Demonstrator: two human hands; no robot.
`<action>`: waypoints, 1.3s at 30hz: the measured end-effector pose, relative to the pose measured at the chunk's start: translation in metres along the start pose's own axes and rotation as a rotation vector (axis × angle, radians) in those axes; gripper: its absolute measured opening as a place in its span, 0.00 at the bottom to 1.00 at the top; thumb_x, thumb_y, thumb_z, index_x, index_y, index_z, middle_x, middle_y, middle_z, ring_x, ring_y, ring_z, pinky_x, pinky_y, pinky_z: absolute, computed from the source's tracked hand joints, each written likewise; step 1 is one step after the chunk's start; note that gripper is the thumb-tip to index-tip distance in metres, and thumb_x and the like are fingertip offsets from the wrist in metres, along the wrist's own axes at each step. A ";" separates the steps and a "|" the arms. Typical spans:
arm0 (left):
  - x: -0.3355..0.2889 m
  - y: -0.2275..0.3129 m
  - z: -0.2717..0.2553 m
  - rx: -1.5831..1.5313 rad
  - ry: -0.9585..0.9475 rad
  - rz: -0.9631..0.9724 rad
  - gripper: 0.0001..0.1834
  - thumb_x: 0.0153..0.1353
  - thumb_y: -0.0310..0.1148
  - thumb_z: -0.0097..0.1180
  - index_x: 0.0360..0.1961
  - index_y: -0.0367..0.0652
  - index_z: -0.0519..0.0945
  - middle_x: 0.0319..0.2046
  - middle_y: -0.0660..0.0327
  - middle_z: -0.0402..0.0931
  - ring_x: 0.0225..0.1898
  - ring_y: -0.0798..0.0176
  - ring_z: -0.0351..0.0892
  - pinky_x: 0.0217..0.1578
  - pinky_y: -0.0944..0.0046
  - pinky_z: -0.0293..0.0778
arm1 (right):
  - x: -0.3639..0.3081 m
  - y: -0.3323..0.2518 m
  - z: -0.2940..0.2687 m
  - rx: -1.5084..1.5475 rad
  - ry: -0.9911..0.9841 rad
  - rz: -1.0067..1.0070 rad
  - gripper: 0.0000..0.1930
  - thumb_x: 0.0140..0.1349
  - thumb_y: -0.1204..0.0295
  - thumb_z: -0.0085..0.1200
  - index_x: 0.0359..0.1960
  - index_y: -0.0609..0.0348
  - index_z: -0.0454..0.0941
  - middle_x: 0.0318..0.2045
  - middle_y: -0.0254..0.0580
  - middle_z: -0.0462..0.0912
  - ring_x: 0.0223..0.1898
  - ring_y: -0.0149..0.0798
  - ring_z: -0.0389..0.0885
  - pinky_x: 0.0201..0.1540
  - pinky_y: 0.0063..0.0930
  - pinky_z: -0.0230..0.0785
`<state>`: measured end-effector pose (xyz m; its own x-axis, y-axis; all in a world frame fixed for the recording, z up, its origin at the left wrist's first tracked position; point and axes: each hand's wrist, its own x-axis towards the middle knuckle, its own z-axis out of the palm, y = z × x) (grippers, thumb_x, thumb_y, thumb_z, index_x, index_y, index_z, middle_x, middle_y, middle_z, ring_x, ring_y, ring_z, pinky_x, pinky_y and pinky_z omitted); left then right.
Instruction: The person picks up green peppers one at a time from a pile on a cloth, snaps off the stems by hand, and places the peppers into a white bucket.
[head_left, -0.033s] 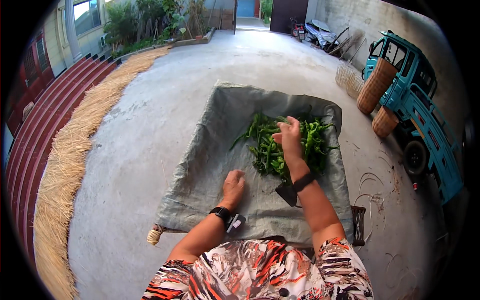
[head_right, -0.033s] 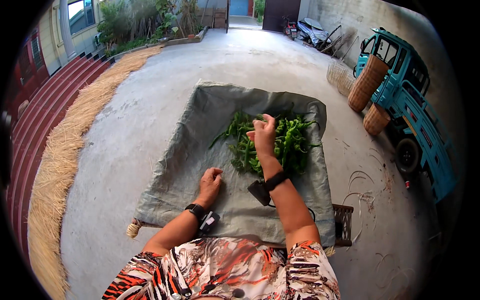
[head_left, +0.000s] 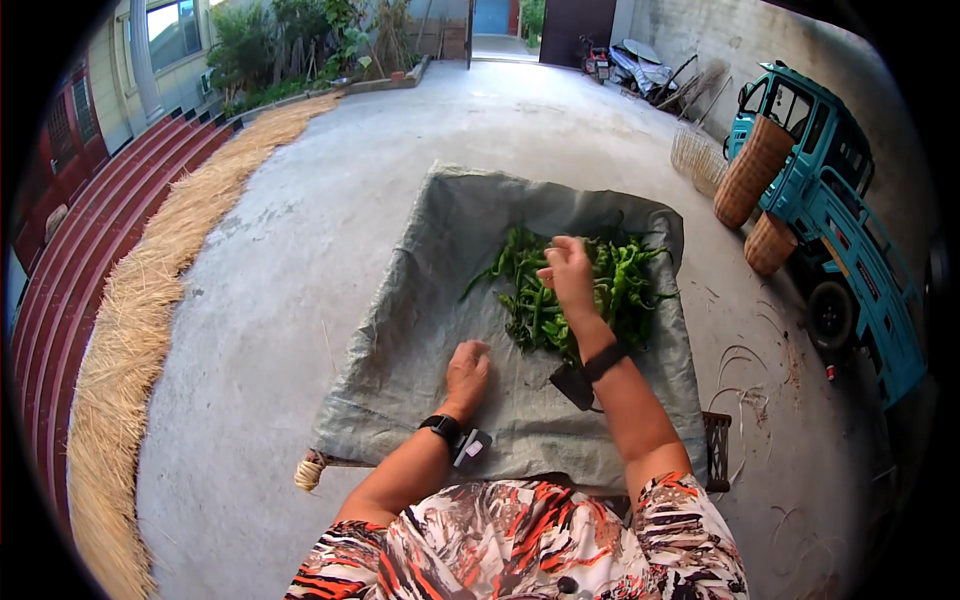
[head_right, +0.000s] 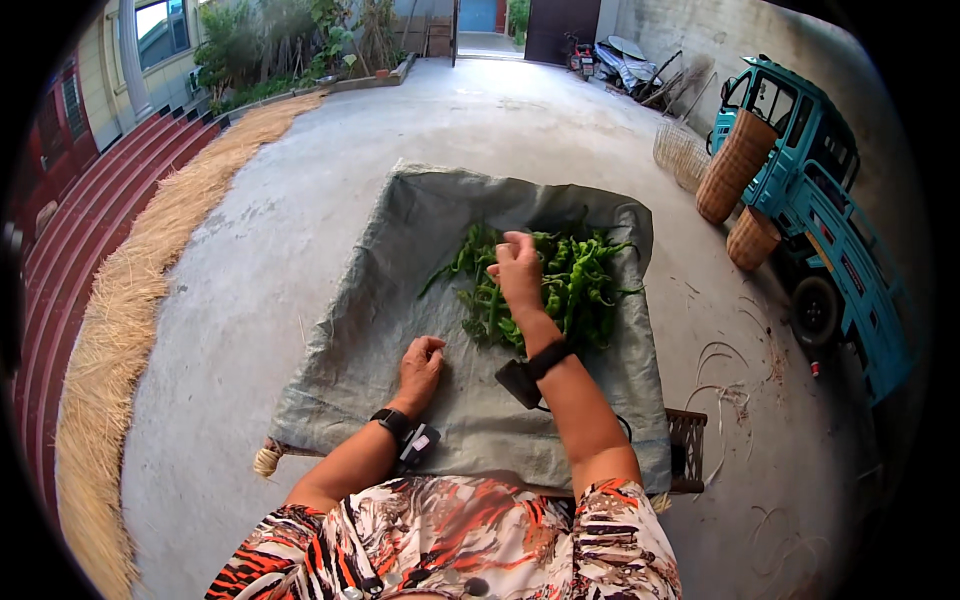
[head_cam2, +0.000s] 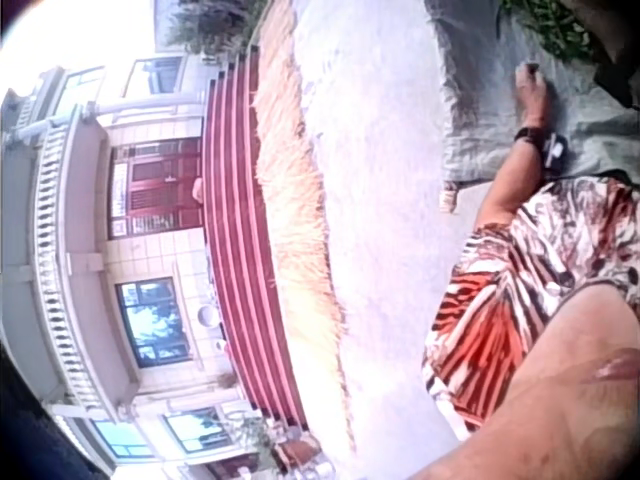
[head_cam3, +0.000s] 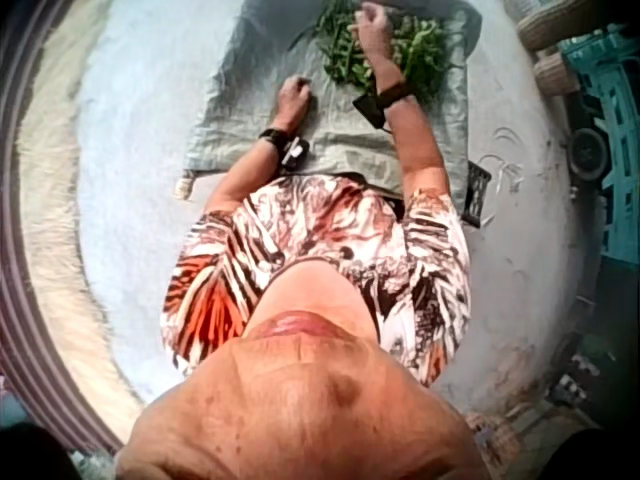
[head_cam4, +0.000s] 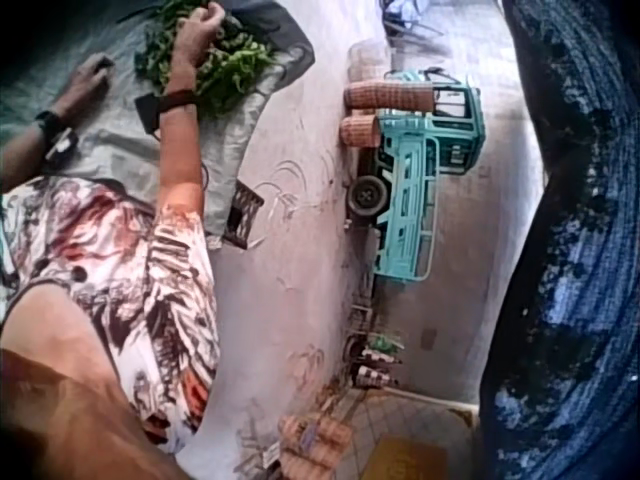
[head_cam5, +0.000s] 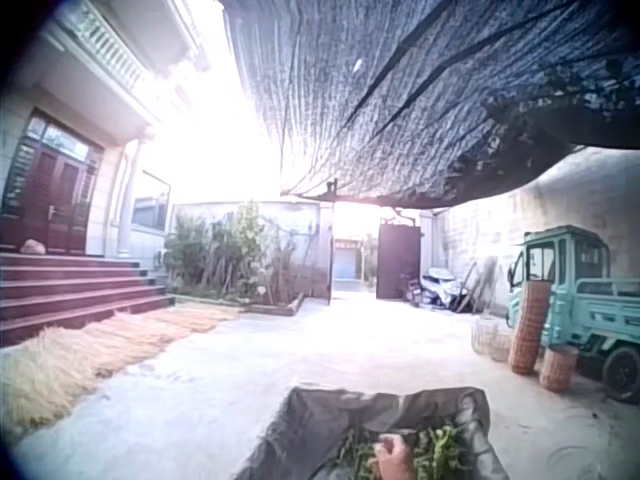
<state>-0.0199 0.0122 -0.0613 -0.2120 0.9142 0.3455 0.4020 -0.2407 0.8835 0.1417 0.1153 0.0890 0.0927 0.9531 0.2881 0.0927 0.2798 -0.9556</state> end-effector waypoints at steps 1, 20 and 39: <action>0.002 0.001 0.002 -0.003 -0.004 -0.018 0.10 0.53 0.28 0.49 0.36 0.41 0.77 0.34 0.54 0.74 0.35 0.55 0.76 0.39 0.60 0.71 | 0.009 0.013 0.004 -0.195 -0.121 -0.025 0.15 0.56 0.71 0.49 0.46 0.58 0.70 0.39 0.47 0.77 0.29 0.39 0.80 0.33 0.32 0.73; -0.007 0.005 -0.002 -0.057 -0.041 -0.017 0.09 0.53 0.25 0.48 0.36 0.36 0.76 0.33 0.57 0.75 0.38 0.63 0.75 0.43 0.66 0.69 | 0.020 0.095 0.082 -1.449 -0.519 -0.525 0.15 0.52 0.73 0.53 0.43 0.51 0.75 0.43 0.39 0.74 0.48 0.46 0.72 0.47 0.37 0.67; 0.001 -0.005 0.001 0.136 0.004 0.263 0.33 0.56 0.27 0.54 0.62 0.51 0.58 0.49 0.55 0.63 0.48 0.60 0.67 0.48 0.62 0.67 | -0.135 0.008 0.039 -0.595 -0.552 -0.485 0.08 0.56 0.67 0.52 0.33 0.57 0.71 0.31 0.45 0.77 0.34 0.50 0.75 0.37 0.42 0.68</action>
<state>-0.0217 0.0142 -0.0660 -0.0882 0.8251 0.5581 0.5590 -0.4228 0.7133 0.0917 -0.0066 0.0396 -0.5567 0.7110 0.4297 0.5028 0.7001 -0.5070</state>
